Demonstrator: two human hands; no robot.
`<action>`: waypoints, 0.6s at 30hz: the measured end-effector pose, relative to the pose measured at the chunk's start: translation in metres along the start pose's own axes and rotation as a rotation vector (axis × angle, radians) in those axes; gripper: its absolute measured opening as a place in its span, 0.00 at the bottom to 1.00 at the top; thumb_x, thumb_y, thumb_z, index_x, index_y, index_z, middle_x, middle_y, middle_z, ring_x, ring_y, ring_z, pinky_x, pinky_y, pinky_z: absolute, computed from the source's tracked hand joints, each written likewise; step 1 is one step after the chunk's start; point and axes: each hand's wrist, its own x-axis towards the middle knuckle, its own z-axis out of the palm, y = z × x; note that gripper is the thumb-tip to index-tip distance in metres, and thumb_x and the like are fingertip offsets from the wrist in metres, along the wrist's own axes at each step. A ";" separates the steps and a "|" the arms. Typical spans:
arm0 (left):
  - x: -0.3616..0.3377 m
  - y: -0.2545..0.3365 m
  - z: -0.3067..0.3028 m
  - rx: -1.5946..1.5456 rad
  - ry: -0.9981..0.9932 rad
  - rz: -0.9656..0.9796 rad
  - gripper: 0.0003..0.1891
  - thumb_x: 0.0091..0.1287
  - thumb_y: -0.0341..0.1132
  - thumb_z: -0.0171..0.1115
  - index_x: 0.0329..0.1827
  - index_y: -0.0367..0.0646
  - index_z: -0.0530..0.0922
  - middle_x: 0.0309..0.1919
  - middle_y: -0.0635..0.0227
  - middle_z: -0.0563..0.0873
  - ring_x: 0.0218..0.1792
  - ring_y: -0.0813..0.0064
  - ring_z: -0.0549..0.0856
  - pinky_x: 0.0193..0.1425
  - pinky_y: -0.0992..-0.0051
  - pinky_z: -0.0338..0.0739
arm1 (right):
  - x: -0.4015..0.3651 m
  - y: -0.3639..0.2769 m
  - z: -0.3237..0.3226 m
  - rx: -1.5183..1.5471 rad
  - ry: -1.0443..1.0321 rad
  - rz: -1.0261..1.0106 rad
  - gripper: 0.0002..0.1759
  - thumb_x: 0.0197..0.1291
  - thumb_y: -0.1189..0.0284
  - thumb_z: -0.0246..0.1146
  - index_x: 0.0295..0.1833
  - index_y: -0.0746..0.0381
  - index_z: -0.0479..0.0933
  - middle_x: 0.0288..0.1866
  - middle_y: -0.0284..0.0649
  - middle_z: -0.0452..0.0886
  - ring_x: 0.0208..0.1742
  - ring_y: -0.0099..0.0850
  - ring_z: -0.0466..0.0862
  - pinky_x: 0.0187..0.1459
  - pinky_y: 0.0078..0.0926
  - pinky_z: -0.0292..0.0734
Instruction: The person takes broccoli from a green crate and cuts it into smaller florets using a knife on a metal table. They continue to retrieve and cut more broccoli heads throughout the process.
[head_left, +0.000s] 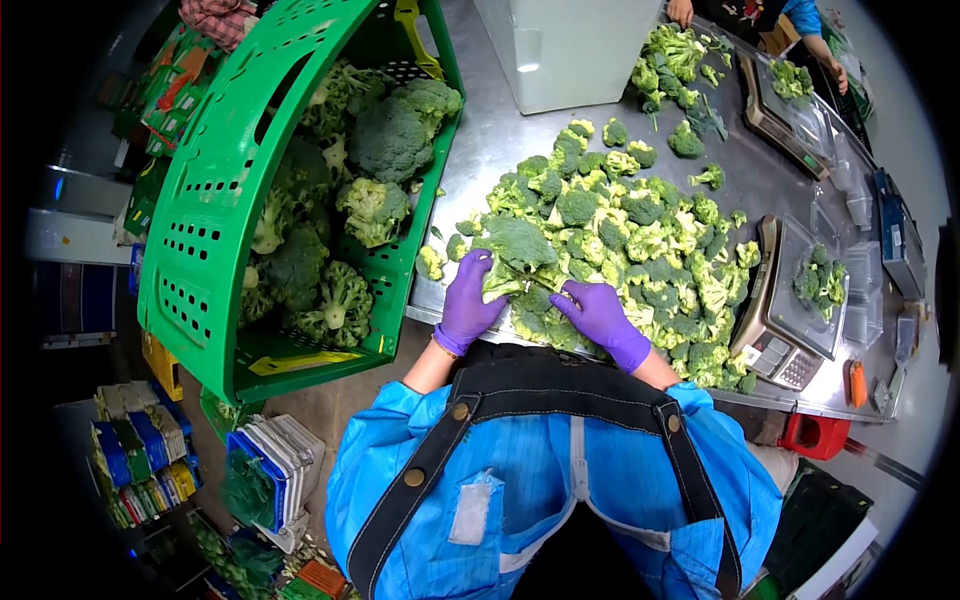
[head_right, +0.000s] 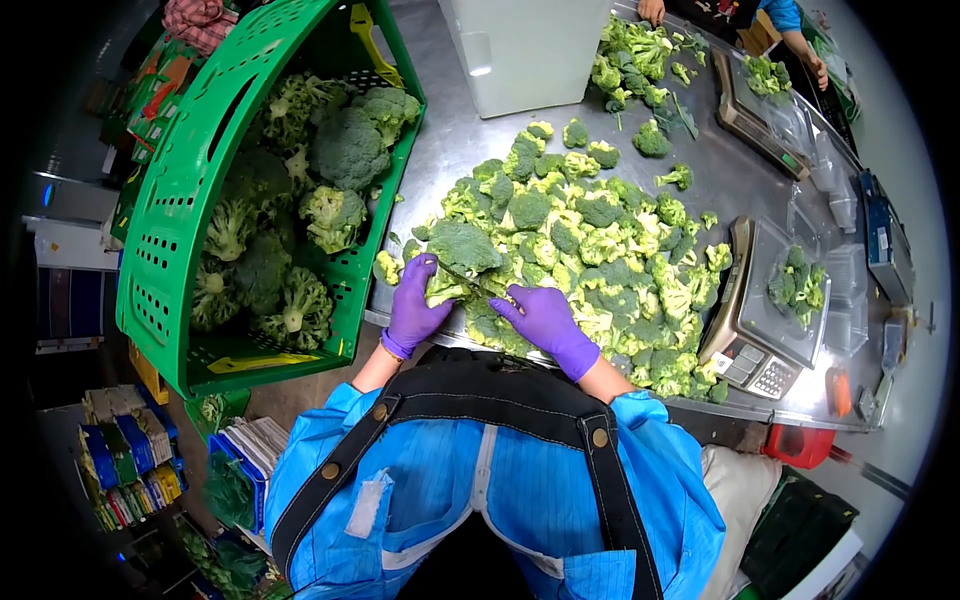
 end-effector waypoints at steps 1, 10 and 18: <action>0.001 0.002 -0.001 0.015 -0.014 -0.004 0.27 0.44 0.32 0.68 0.50 0.40 0.70 0.53 0.56 0.72 0.50 0.54 0.77 0.50 0.68 0.75 | 0.000 -0.001 0.000 0.000 -0.001 0.000 0.24 0.58 0.50 0.55 0.27 0.61 0.74 0.17 0.46 0.74 0.24 0.47 0.77 0.28 0.41 0.70; 0.003 0.012 0.000 0.133 -0.084 -0.056 0.25 0.43 0.30 0.66 0.48 0.42 0.74 0.55 0.61 0.73 0.48 0.57 0.79 0.47 0.67 0.76 | 0.000 -0.003 -0.001 -0.049 0.003 0.086 0.27 0.59 0.48 0.53 0.26 0.62 0.74 0.17 0.47 0.74 0.25 0.48 0.77 0.29 0.43 0.71; 0.001 0.012 0.008 0.168 -0.135 -0.063 0.26 0.43 0.30 0.65 0.50 0.44 0.73 0.56 0.59 0.72 0.47 0.57 0.79 0.46 0.67 0.76 | -0.002 0.000 0.004 -0.162 -0.018 0.140 0.28 0.60 0.46 0.52 0.25 0.62 0.75 0.17 0.47 0.75 0.25 0.47 0.78 0.30 0.42 0.71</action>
